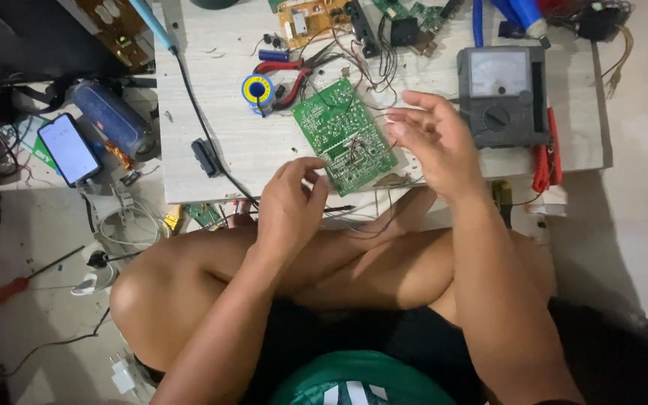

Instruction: The person sits on the floor and uses a multimeter to test a green circuit board. They touch the probes to various points on the board, then pick up a different circuit board and place it on the table.

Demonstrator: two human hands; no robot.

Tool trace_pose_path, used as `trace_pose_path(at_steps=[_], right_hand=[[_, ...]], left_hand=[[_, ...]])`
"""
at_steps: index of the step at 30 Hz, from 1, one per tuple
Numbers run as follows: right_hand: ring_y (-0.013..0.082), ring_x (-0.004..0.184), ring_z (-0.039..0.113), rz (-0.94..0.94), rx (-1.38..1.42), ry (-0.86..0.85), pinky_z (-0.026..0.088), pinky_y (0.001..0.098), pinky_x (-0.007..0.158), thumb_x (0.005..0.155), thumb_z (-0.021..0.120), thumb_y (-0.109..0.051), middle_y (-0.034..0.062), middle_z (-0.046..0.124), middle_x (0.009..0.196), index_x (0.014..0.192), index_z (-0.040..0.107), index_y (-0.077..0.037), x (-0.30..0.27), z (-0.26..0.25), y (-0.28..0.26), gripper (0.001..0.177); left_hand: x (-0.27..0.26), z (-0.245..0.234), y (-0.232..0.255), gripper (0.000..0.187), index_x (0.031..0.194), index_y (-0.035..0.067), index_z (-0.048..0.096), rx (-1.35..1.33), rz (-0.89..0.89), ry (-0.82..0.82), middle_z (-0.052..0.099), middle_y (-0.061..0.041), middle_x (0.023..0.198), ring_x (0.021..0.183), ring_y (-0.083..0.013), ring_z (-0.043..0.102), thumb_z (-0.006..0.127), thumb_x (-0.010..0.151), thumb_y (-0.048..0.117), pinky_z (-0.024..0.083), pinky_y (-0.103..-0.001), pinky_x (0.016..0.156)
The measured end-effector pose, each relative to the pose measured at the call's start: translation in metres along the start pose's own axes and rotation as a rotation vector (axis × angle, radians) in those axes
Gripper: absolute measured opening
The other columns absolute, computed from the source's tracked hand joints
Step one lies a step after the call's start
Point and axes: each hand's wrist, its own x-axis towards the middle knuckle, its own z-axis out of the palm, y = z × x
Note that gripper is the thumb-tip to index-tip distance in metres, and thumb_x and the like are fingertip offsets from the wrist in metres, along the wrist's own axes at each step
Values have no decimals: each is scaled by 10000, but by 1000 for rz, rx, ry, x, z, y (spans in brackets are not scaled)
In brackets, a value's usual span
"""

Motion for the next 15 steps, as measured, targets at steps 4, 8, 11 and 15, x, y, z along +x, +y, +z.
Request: trace_pose_path(at_steps=[4, 8, 11, 15], right_hand=[[254, 1059, 715, -15, -372, -27, 594, 403, 889, 998, 771, -234, 206, 712, 1194, 1456, 503, -27, -11, -11, 1, 570], [218, 992, 735, 27, -460, -81, 586, 363, 841, 924, 789, -173, 161, 751, 1149, 1429, 559, -73, -16, -7, 1, 564], [257, 1023, 739, -28, -454, -112, 594, 400, 866, 919, 777, -94, 191, 747, 1143, 1373, 588, -29, -14, -4, 7, 496], [182, 988, 728, 45, -390, -52, 612, 325, 826, 906, 722, -3, 137, 747, 1122, 1336, 636, -61, -9, -7, 25, 442]], left_hand=[[9, 19, -3, 146, 1040, 122, 767, 60, 141, 111, 705, -45, 899, 729, -249, 742, 726, 906, 160, 597, -341, 607], [19, 31, 7, 141, 979, 97, 775, 196, 293, 183, 587, -26, 914, 792, -232, 679, 769, 911, 221, 558, -314, 726], [25, 48, -2, 209, 994, 78, 750, 189, 325, 194, 537, -36, 945, 845, -258, 631, 802, 885, 248, 521, -345, 798], [26, 51, -7, 135, 992, 98, 765, 20, 240, 158, 571, -41, 931, 859, -305, 658, 801, 896, 185, 539, -377, 762]])
